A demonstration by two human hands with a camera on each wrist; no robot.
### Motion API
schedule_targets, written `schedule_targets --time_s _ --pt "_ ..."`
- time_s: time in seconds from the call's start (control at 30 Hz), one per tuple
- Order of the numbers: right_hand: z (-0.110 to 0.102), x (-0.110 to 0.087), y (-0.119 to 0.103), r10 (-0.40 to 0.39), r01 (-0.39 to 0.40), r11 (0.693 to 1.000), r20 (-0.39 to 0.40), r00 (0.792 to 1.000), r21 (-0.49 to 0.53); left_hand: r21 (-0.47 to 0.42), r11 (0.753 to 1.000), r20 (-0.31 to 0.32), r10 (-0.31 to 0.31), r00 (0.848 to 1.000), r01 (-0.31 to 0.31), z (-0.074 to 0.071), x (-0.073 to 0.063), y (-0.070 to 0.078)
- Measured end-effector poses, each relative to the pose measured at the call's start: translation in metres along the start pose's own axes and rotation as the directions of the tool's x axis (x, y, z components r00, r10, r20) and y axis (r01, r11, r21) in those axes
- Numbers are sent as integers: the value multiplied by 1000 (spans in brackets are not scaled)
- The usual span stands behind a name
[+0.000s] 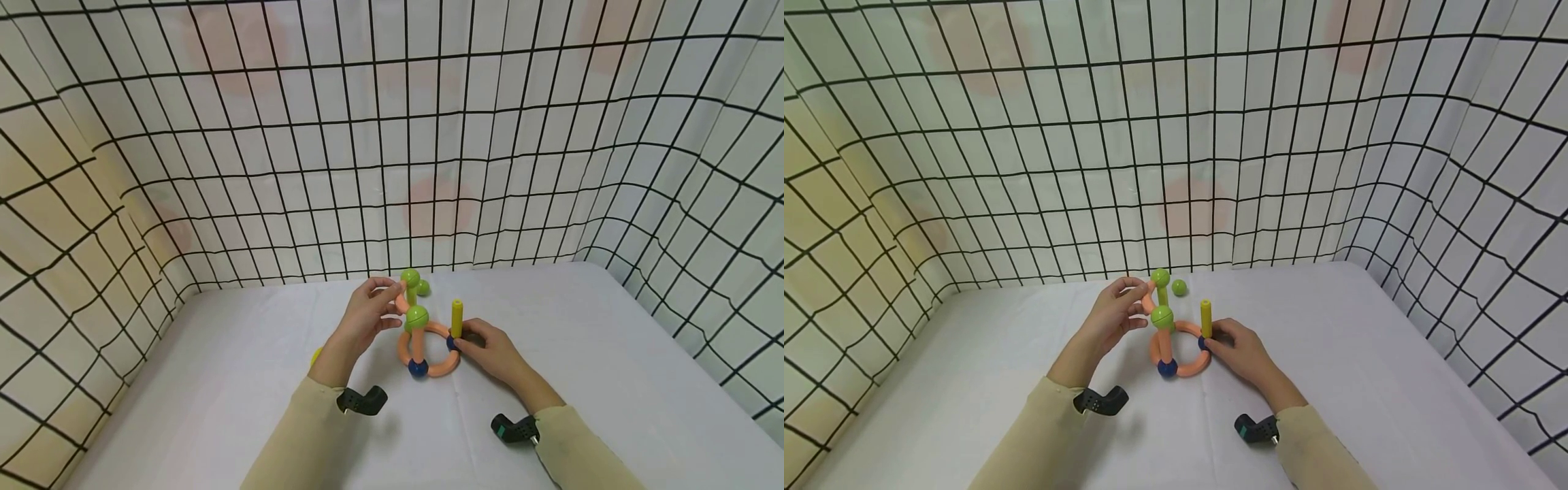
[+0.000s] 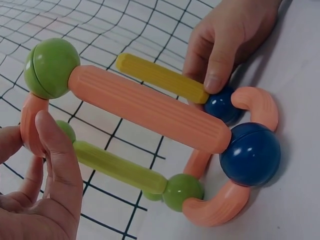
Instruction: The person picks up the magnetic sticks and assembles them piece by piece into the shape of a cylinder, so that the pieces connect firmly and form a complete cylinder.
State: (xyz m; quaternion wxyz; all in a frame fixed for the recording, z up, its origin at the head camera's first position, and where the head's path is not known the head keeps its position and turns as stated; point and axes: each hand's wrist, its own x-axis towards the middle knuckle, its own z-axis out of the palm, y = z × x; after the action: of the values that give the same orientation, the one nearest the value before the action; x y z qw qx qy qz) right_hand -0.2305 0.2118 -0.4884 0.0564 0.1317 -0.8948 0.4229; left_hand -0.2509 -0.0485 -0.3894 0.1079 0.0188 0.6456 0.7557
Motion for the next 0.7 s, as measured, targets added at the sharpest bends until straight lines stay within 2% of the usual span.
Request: schedule_targets --time_s 0.27,0.4,0.53,0.6,0.7 --pt "-1 -1 -2 -2 2 1000 15 1000 5 19 1000 2 -8 1000 8 -8 -6 -7" --pt "-2 -1 -3 -11 11 1000 44 999 12 65 998 -15 8 1000 -7 -15 -10 -15" --pt "-5 -1 -4 -18 17 1000 96 995 11 148 989 -31 20 999 -15 -21 -14 -24" --pt "-7 -1 -4 -24 22 1000 125 992 17 206 978 -12 29 1000 -26 -24 -17 -30" --pt "-9 0 -3 -61 56 998 159 985 35 296 953 58 47 997 -62 -28 -20 -38"
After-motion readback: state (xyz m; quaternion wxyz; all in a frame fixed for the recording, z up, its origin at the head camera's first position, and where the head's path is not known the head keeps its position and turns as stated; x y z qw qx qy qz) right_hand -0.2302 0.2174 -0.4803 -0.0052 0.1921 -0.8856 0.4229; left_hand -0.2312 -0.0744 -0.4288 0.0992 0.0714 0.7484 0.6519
